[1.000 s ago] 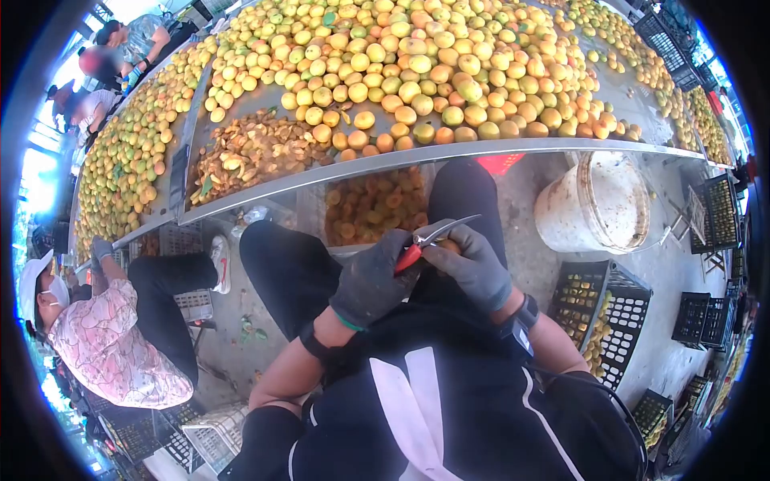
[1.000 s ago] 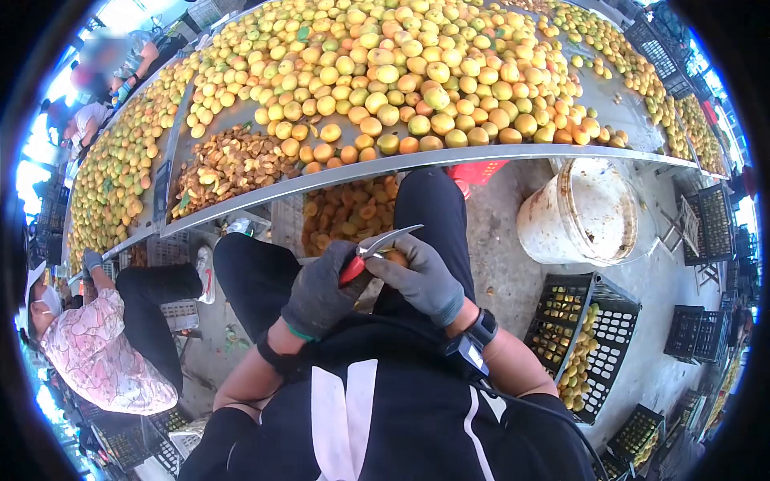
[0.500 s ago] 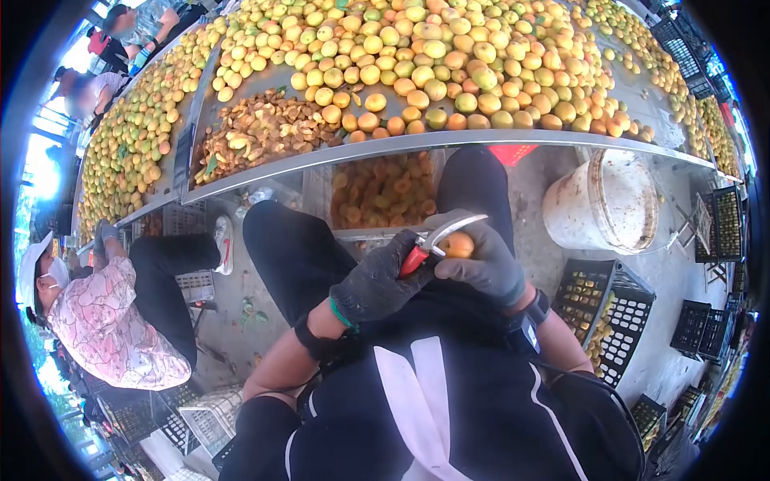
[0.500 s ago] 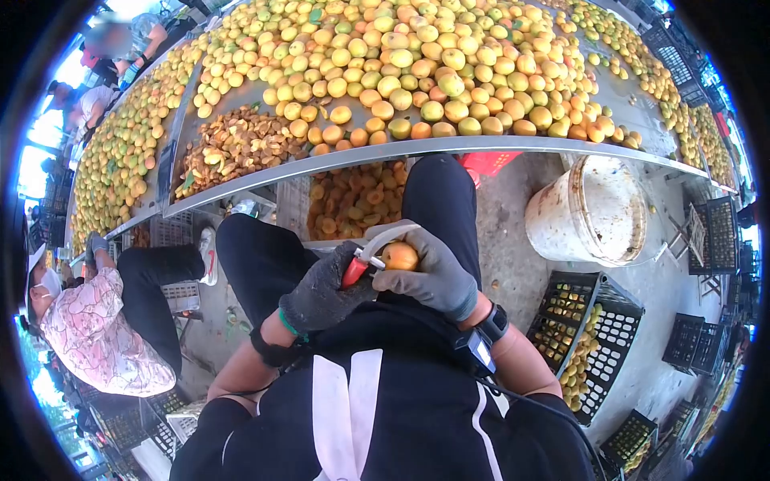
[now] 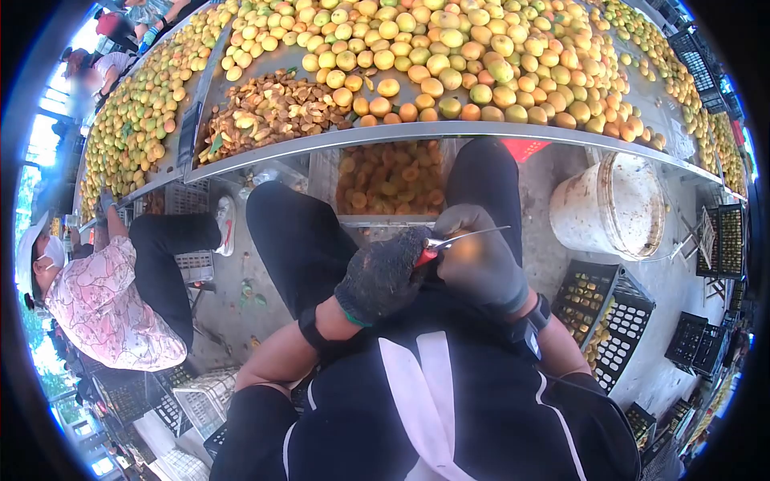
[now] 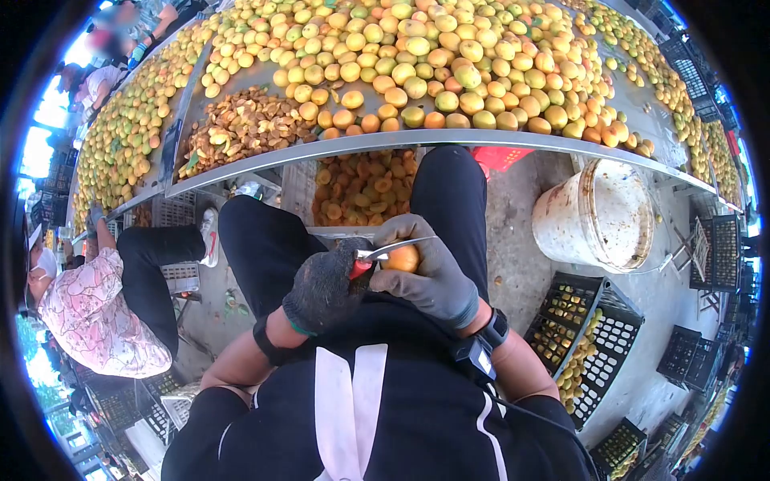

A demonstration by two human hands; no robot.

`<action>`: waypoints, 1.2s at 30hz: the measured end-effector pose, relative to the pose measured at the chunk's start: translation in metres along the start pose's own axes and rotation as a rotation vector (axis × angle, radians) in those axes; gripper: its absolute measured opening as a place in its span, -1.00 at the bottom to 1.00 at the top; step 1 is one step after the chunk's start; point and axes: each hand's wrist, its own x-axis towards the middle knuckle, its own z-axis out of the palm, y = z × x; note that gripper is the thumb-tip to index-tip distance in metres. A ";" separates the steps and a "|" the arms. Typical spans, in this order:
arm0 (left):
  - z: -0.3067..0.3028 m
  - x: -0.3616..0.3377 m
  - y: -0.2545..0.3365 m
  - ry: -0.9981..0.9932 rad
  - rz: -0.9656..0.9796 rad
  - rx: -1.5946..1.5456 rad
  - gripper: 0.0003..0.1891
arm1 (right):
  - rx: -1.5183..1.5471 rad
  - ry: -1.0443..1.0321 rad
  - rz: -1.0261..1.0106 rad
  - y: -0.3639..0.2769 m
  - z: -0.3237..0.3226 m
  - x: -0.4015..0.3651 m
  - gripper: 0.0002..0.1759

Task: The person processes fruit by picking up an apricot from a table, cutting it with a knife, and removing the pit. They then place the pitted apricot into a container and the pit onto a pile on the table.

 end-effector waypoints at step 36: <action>-0.003 -0.021 -0.032 -0.352 -0.243 -0.180 -0.57 | 0.018 -0.098 0.185 -0.001 0.024 -0.007 -0.51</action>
